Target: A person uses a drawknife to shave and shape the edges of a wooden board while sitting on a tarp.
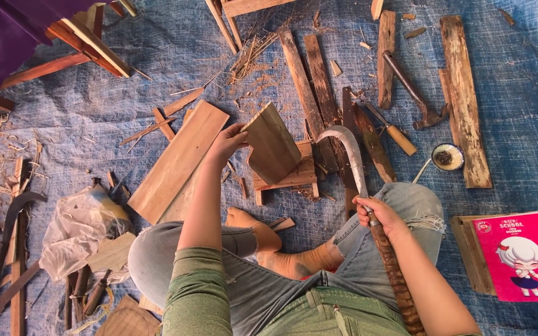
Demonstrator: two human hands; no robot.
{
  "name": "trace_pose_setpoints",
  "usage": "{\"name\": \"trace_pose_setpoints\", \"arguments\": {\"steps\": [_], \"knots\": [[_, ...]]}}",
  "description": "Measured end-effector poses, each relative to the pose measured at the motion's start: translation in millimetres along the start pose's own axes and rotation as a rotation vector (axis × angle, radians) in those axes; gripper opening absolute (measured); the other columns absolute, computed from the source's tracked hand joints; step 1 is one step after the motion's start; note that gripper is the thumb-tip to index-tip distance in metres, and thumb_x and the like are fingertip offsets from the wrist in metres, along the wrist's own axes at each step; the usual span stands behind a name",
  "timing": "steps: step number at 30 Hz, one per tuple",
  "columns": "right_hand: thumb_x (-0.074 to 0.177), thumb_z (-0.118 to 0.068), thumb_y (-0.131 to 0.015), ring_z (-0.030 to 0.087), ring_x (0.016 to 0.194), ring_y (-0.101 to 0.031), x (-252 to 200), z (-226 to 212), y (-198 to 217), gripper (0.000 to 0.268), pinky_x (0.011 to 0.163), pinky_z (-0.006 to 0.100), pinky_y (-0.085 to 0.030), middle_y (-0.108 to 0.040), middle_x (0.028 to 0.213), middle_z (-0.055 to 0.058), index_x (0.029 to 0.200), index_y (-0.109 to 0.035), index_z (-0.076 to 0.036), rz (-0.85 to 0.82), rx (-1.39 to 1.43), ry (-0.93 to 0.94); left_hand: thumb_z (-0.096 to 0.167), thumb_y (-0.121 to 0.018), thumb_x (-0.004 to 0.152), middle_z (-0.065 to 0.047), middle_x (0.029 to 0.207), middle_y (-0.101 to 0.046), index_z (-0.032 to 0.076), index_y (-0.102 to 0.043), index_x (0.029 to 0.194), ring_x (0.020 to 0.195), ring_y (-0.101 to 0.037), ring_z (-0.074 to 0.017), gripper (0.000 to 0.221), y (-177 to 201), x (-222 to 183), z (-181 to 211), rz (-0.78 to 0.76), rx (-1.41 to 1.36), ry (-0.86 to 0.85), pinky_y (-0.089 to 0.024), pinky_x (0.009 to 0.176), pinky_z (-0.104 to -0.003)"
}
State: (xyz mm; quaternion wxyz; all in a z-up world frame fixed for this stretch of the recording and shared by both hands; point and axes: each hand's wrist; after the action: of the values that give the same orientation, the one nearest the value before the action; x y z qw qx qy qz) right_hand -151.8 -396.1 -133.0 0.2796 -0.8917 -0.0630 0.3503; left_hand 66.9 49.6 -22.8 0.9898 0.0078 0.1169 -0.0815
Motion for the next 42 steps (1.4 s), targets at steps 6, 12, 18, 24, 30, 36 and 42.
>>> {"name": "trace_pose_setpoints", "arguments": {"steps": [6, 12, 18, 24, 30, 36, 42], "knots": [[0.099, -0.018, -0.06, 0.016, 0.048, -0.048, -2.9, -1.3, -5.9, 0.016, 0.046, 0.031, -0.043, -0.044, 0.062, 0.003, 0.111, -0.066, -0.009, 0.025, -0.03, -0.015, 0.013, -0.074, 0.095, 0.0, 0.105, -0.072, 0.012, -0.069, 0.127, 0.089, -0.07, -0.0098, 0.033, -10.3, 3.5, 5.0, -0.01, 0.028, -0.014, -0.064, 0.08, -0.028], [0.098, -0.019, -0.063, 0.018, 0.048, -0.049, -4.7, -2.8, -11.8, 0.014, 0.045, 0.032, -0.043, -0.044, 0.061, 0.004, 0.11, -0.066, -0.011, 0.065, -0.049, -0.023, 0.008, -0.074, 0.086, 0.003, 0.102, -0.069, 0.015, -0.068, 0.124, 0.085, -0.066, -0.0061, 0.039, -11.0, 7.5, 8.7, -0.022, 0.155, -0.05, -0.06, 0.076, -0.022], [0.096, -0.019, -0.066, 0.018, 0.047, -0.051, -2.7, 0.8, -10.9, 0.014, 0.043, 0.033, -0.044, -0.046, 0.06, 0.005, 0.109, -0.066, -0.012, 0.1, -0.07, -0.017, 0.023, -0.079, 0.079, -0.006, 0.109, -0.074, 0.029, -0.07, 0.131, 0.105, -0.07, -0.024, 0.053, -21.7, 39.7, 0.8, -0.083, 0.638, -0.127, -0.053, 0.092, -0.044], [0.094, -0.018, -0.069, 0.019, 0.046, -0.052, -6.9, -4.9, -20.9, 0.015, 0.043, 0.033, -0.044, -0.047, 0.06, 0.006, 0.107, -0.064, -0.012, 0.13, -0.079, -0.031, 0.03, -0.081, 0.078, -0.003, 0.091, -0.075, 0.023, -0.078, 0.108, 0.091, -0.07, -0.022, 0.031, -38.7, 37.4, 4.9, -0.056, 0.691, -0.103, -0.052, 0.084, -0.04], [0.093, -0.016, -0.071, 0.02, 0.044, -0.053, -5.7, -2.1, -20.4, 0.014, 0.041, 0.035, -0.044, -0.048, 0.059, 0.007, 0.104, -0.065, -0.011, 0.147, -0.097, -0.021, 0.029, -0.083, 0.076, -0.009, 0.092, -0.077, 0.018, -0.079, 0.106, 0.094, -0.073, -0.0334, 0.033, -49.9, 42.7, 8.9, -0.122, 0.767, -0.117, -0.052, 0.085, -0.045], [0.092, -0.017, -0.071, 0.021, 0.045, -0.053, -10.2, -5.7, -26.5, 0.015, 0.042, 0.035, -0.045, -0.048, 0.059, 0.007, 0.104, -0.064, -0.011, 0.152, -0.109, -0.03, 0.033, -0.087, 0.068, -0.008, 0.09, -0.077, 0.021, -0.079, 0.105, 0.095, -0.073, -0.0369, 0.04, -59.4, 53.4, -3.5, -0.036, 0.909, -0.112, -0.054, 0.082, -0.044], [0.092, -0.016, -0.071, 0.02, 0.044, -0.053, -11.9, -8.5, -30.1, 0.014, 0.041, 0.035, -0.046, -0.048, 0.058, 0.008, 0.103, -0.064, -0.009, 0.146, -0.128, -0.023, 0.039, -0.087, 0.067, -0.011, 0.096, -0.077, 0.019, -0.077, 0.111, 0.101, -0.071, -0.0387, 0.049, -54.1, 46.8, -9.4, 0.016, 0.928, -0.1, -0.054, 0.085, -0.05]]}}
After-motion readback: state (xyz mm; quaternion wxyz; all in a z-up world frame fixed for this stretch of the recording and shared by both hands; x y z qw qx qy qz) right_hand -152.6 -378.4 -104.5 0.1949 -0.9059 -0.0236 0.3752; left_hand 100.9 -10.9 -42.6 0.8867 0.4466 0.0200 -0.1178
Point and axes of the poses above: each hand's wrist, its own x-axis towards the middle knuckle, its own y-axis out of the back of the hand, z = x × y
